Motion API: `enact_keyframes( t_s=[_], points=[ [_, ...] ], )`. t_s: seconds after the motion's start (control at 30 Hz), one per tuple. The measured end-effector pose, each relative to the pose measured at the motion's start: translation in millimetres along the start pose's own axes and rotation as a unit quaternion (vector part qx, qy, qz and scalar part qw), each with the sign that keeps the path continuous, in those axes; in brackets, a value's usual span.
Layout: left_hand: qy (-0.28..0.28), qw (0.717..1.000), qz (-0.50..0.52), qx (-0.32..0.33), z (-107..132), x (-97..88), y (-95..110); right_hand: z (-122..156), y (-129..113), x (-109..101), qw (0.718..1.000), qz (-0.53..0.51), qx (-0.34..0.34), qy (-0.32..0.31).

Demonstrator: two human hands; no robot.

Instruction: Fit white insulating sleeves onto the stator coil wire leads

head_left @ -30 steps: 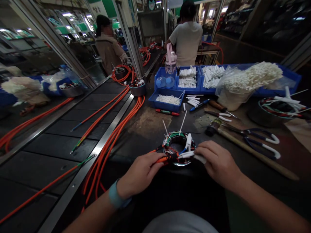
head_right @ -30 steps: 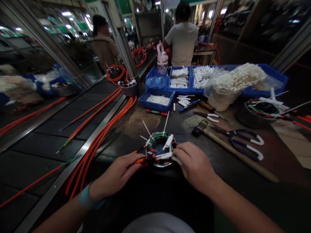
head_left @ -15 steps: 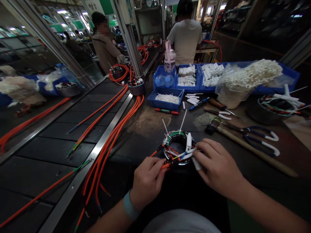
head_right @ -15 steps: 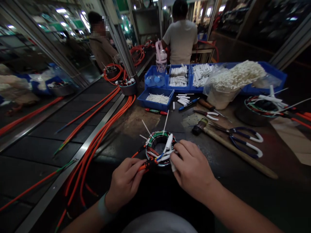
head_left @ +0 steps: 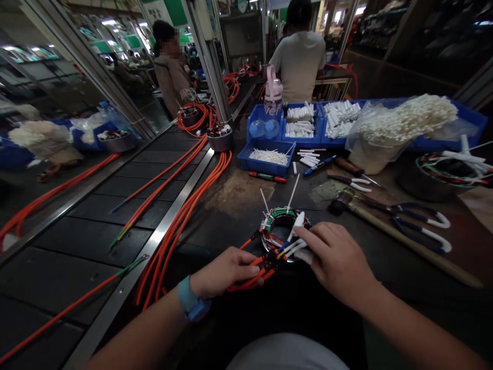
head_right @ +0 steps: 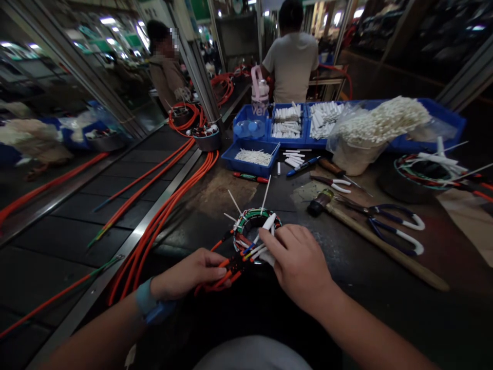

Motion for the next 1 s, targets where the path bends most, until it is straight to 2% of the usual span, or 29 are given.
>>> enact_keyframes(
  t_s=[0.1, 0.17, 0.23, 0.3, 0.37, 0.57, 0.73, 0.87, 1.0],
  points=[
    [-0.048, 0.999, -0.003, 0.015, -2, 2.8, 8, -1, -3, -1, 0.999, 0.039, -0.033, -0.005],
    [-0.044, 0.997, -0.035, 0.06, -2, 5.8, 14, -1, -4, -2, 0.998, 0.054, -0.039, -0.01],
    [0.028, 0.989, -0.104, 0.106, -1, 5.4, 18, -1, -4, -2, 0.997, 0.059, -0.036, -0.017],
    [0.115, 0.969, -0.178, 0.13, 4, 3.7, 20, -1, -4, -1, 0.997, 0.059, -0.03, -0.026],
    [0.147, 0.951, -0.233, 0.139, 8, 4.1, 20, -1, -3, 0, 0.998, 0.056, -0.022, -0.036],
    [0.102, 0.902, -0.372, 0.192, 20, 7.9, 30, -3, 1, 3, 0.997, 0.026, 0.007, -0.067],
    [0.101, 0.876, -0.415, 0.223, 30, 12.4, 34, -2, 5, 6, 0.997, -0.014, 0.048, -0.06],
    [0.086, 0.869, -0.43, 0.232, 33, 15.5, 31, 0, 6, 8, 0.994, -0.036, 0.059, -0.079],
    [0.067, 0.883, -0.415, 0.208, 27, 13.0, 28, 0, 7, 6, 0.994, -0.049, 0.055, -0.076]
  ],
)
Point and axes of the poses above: each hand's wrist, its own z-axis away from the middle knuckle, its own x-axis out of the palm, y = z × x, the point moved 4 cm from there along -z, towards the middle knuckle, and after that the axes turned 11 degrees about x, right-handed, at the moved point
